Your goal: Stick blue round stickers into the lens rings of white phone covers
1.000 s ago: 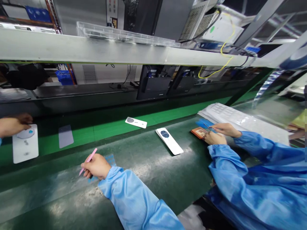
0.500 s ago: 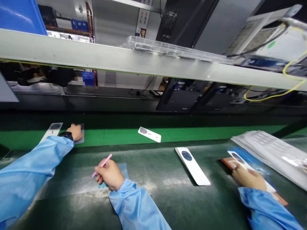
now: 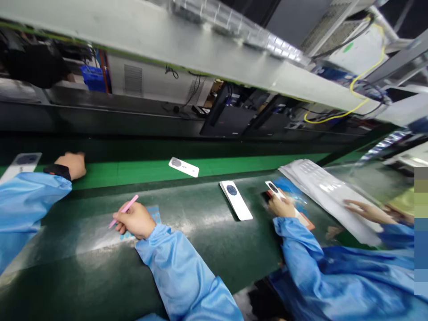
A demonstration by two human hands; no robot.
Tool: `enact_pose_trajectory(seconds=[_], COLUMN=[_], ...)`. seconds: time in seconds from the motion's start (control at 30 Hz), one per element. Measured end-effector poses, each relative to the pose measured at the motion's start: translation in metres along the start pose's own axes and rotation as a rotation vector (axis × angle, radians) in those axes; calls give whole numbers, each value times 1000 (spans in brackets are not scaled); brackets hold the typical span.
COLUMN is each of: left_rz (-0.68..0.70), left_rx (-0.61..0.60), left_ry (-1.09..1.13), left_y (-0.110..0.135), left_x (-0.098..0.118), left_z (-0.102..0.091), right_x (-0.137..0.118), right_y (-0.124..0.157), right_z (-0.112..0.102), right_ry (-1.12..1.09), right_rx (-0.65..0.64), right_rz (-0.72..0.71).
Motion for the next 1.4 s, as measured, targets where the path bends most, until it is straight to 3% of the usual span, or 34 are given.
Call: enact_pose_trajectory(seconds=[0.2,0.33,0.43,0.57,0.7,0.87,1.03,1.23,1.4], left_rz=[-30,-127,-127,75,193,283,342,497,545], left_rx=[36,132,222,319,330,308,137,284,265], left_ry=[7,53,271,593,682,452,286,293,292], left_y=[13,46,101,181,223,230,230,224,221], left_x=[-22,-45,-43,-12,9,8,8,11,15], left_z=[-45,-51,-20,44,89,107,120,126,140], right_x=[-2,-14,-34,-48,-43,-39,-41,-42,-45], right_y=[3,7,14,16,8,3,4,5,8], right_z=[1,-7,-15,-18,-19,-25,-26,-23,-27], right_ry=[-65,-66,-2,182,292,296,301,324,232], right_rx=[30,86,139,132,147,179,157,173,165], right_rz=[-19,-48,-131,-112,-48,-45,-40,-39,-25])
Point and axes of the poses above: each hand's wrist, its own y-axis away from the middle knuckle, its own z-axis out of the palm, x = y × z, the point moved 4 cm from there along -y, towards the middle knuckle, and after that the axes turned 10 degrees about -y, right-handed, at the moved point
